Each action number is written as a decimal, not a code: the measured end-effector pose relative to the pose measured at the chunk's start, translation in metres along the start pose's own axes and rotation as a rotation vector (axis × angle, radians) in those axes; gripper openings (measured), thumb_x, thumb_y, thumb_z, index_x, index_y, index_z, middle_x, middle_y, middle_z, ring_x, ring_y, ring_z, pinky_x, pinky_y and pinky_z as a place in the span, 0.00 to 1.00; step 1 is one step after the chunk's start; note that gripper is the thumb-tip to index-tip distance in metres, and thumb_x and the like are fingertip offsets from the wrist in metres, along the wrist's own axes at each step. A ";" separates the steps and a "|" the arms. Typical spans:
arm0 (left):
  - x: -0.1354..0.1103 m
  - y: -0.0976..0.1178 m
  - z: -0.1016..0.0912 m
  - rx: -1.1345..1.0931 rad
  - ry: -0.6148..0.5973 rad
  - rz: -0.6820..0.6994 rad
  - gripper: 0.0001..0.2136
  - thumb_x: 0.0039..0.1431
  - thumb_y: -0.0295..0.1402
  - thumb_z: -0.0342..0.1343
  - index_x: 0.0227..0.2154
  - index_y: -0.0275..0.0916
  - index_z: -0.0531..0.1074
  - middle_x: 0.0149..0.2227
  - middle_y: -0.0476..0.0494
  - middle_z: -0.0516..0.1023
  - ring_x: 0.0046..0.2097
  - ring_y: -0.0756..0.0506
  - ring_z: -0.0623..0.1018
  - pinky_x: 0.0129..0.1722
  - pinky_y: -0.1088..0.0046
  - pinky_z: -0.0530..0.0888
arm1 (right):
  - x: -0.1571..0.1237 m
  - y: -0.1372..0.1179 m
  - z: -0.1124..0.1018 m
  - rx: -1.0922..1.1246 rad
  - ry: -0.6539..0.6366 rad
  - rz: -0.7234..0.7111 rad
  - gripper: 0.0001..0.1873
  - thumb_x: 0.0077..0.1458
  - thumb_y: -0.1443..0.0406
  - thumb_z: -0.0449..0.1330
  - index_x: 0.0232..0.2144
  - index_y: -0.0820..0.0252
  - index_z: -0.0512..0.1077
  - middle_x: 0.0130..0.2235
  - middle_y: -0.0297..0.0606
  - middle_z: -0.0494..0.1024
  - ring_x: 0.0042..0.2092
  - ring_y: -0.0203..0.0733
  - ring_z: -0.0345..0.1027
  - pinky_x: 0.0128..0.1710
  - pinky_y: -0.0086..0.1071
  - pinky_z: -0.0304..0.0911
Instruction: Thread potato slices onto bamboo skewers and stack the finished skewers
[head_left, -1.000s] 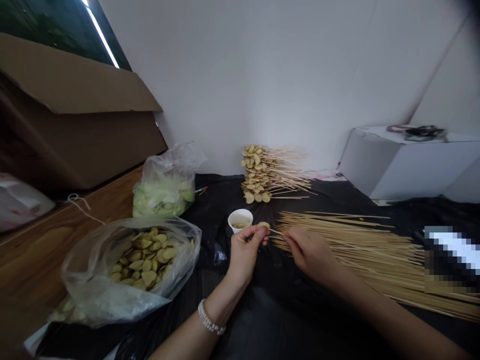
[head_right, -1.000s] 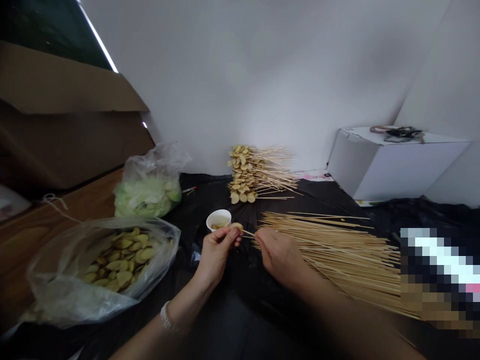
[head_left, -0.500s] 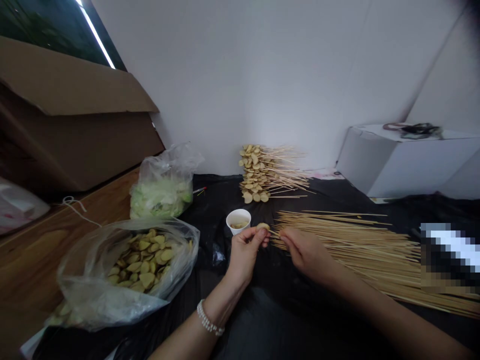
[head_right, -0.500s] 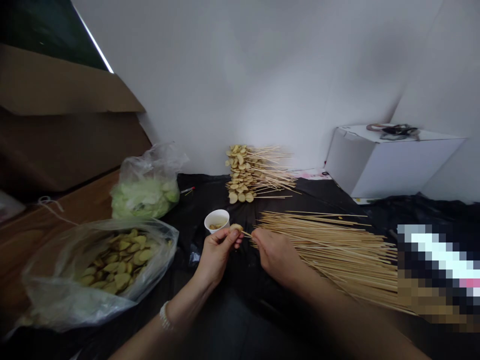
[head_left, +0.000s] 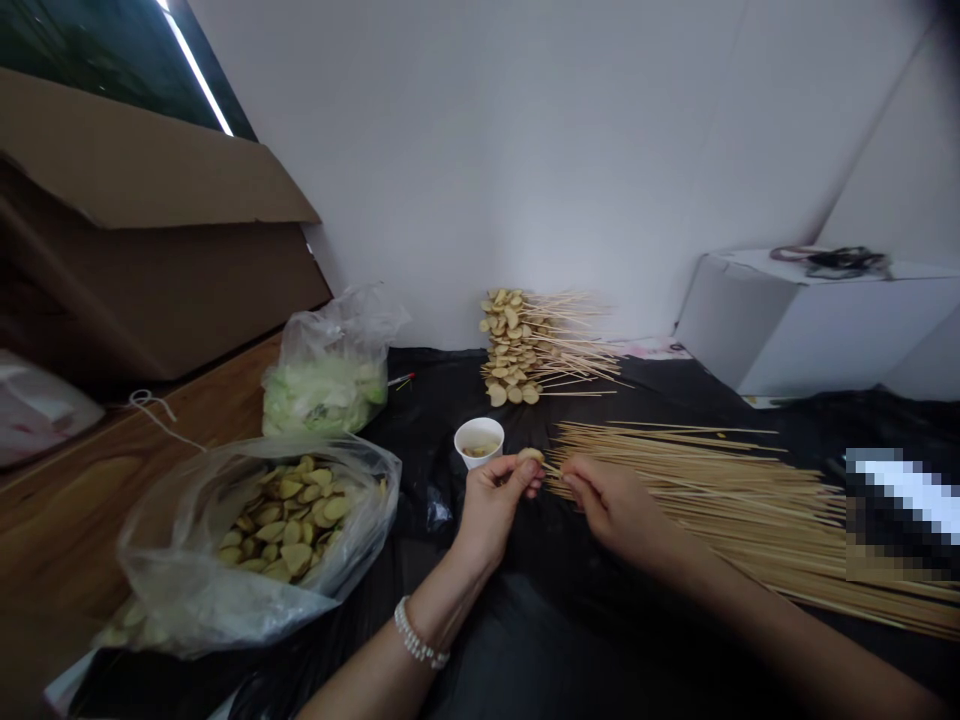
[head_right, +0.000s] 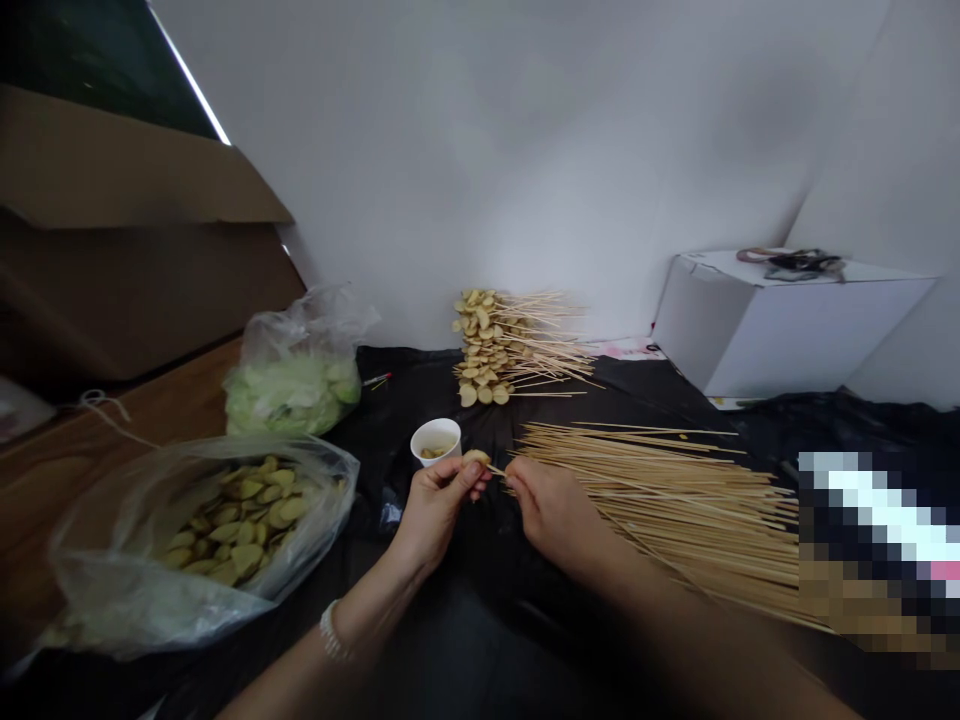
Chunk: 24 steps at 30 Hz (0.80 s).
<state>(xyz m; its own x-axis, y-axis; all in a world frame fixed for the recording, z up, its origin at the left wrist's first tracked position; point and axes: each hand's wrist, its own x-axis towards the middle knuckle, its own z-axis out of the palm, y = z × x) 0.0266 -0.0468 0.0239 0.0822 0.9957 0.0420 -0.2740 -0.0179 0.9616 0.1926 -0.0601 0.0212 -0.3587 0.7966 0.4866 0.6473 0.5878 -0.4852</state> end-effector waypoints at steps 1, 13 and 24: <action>-0.001 0.000 0.001 0.012 -0.014 -0.001 0.09 0.46 0.36 0.65 0.26 0.34 0.79 0.25 0.46 0.78 0.27 0.53 0.71 0.28 0.78 0.68 | 0.000 0.000 0.000 -0.036 0.006 -0.018 0.12 0.62 0.68 0.46 0.27 0.58 0.64 0.25 0.35 0.70 0.27 0.36 0.61 0.28 0.30 0.52; 0.001 0.003 0.001 0.017 0.026 0.030 0.10 0.46 0.37 0.65 0.27 0.34 0.79 0.27 0.45 0.78 0.28 0.53 0.72 0.28 0.79 0.68 | 0.004 -0.001 -0.005 -0.030 -0.033 0.016 0.14 0.64 0.65 0.44 0.33 0.59 0.68 0.31 0.38 0.73 0.32 0.39 0.66 0.33 0.31 0.57; 0.005 0.006 -0.006 0.026 0.063 0.045 0.11 0.46 0.38 0.65 0.28 0.34 0.79 0.27 0.45 0.77 0.28 0.53 0.72 0.28 0.79 0.68 | 0.000 0.001 0.001 -0.203 -0.019 -0.019 0.14 0.63 0.68 0.44 0.27 0.59 0.65 0.26 0.36 0.71 0.28 0.38 0.63 0.30 0.30 0.52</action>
<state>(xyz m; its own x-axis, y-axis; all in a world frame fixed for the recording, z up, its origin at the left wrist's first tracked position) 0.0193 -0.0413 0.0279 0.0100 0.9976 0.0688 -0.2513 -0.0641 0.9658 0.1927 -0.0591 0.0198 -0.3829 0.7895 0.4797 0.7621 0.5634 -0.3190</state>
